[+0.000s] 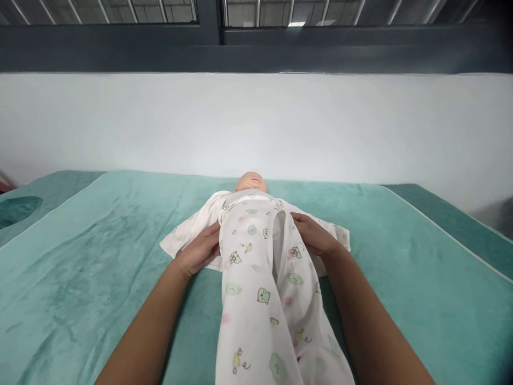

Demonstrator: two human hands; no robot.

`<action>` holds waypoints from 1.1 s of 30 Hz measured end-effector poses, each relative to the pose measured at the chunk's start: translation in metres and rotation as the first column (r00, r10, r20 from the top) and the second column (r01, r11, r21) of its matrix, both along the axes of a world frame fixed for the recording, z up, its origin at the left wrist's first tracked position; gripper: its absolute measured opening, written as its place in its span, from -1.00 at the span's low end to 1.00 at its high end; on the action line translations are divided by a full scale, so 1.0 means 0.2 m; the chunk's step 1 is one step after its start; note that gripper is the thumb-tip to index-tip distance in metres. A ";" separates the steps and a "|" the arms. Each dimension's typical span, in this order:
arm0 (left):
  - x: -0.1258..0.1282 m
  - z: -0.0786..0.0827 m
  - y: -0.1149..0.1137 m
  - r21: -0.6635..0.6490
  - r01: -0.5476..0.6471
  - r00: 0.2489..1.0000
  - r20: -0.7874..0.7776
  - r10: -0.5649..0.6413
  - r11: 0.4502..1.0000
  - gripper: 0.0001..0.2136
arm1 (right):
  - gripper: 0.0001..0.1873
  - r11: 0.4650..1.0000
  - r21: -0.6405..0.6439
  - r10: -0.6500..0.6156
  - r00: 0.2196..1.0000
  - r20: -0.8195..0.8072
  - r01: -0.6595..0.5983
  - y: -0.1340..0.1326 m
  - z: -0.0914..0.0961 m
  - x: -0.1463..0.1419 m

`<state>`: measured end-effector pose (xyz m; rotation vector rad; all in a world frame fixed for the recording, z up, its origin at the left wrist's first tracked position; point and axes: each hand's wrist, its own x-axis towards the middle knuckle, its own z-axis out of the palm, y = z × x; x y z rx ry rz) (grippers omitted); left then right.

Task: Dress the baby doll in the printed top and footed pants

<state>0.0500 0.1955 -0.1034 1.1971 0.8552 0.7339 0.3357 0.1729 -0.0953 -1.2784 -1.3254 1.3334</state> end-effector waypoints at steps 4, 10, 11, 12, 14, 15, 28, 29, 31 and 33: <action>0.01 0.03 -0.02 0.076 0.033 0.994 -0.105 -0.025 0.997 -0.53 | -0.66 0.998 0.005 0.059 0.998 0.029 -0.060 -0.01 0.01 0.02; 0.03 0.09 -0.03 0.353 0.047 0.960 -0.275 0.056 0.935 -0.56 | -0.65 0.997 -0.028 0.070 0.991 -0.118 -0.074 -0.01 -0.03 0.01; 0.04 0.10 -0.03 0.385 0.030 0.955 -0.285 0.087 0.922 -0.57 | -0.63 0.997 -0.034 0.068 0.985 -0.159 -0.074 0.00 -0.04 0.00; 0.04 0.10 -0.03 0.407 0.007 0.949 -0.292 0.122 0.913 -0.59 | -0.62 0.996 -0.039 0.070 0.978 -0.194 -0.079 0.00 -0.04 -0.01; 0.05 0.11 -0.04 0.413 -0.035 0.935 -0.307 0.176 0.910 -0.64 | -0.59 0.995 -0.058 0.068 0.968 -0.243 -0.085 0.00 -0.04 -0.03; 0.06 0.12 -0.04 0.397 -0.047 0.930 -0.318 0.185 0.917 -0.66 | -0.60 0.994 -0.075 0.059 0.965 -0.256 -0.081 0.00 -0.04 -0.03; 0.10 0.14 -0.09 -0.063 -0.339 0.932 0.114 0.344 0.939 -0.72 | -0.56 0.995 -0.054 0.073 0.965 -0.252 -0.089 0.00 -0.06 -0.03; 0.10 0.16 -0.09 -0.084 -0.333 0.930 0.138 0.342 0.939 -0.72 | -0.57 0.997 -0.046 0.054 0.965 -0.258 -0.068 0.00 -0.07 -0.03; 0.10 0.17 -0.10 -0.097 -0.310 0.937 0.140 0.321 0.946 -0.75 | -0.59 0.999 -0.027 0.028 0.963 -0.268 -0.037 0.00 -0.08 -0.03; 0.11 0.17 -0.10 -0.085 -0.281 0.950 0.116 0.289 0.956 -0.77 | -0.60 0.999 -0.016 0.023 0.959 -0.284 -0.029 0.00 -0.08 -0.04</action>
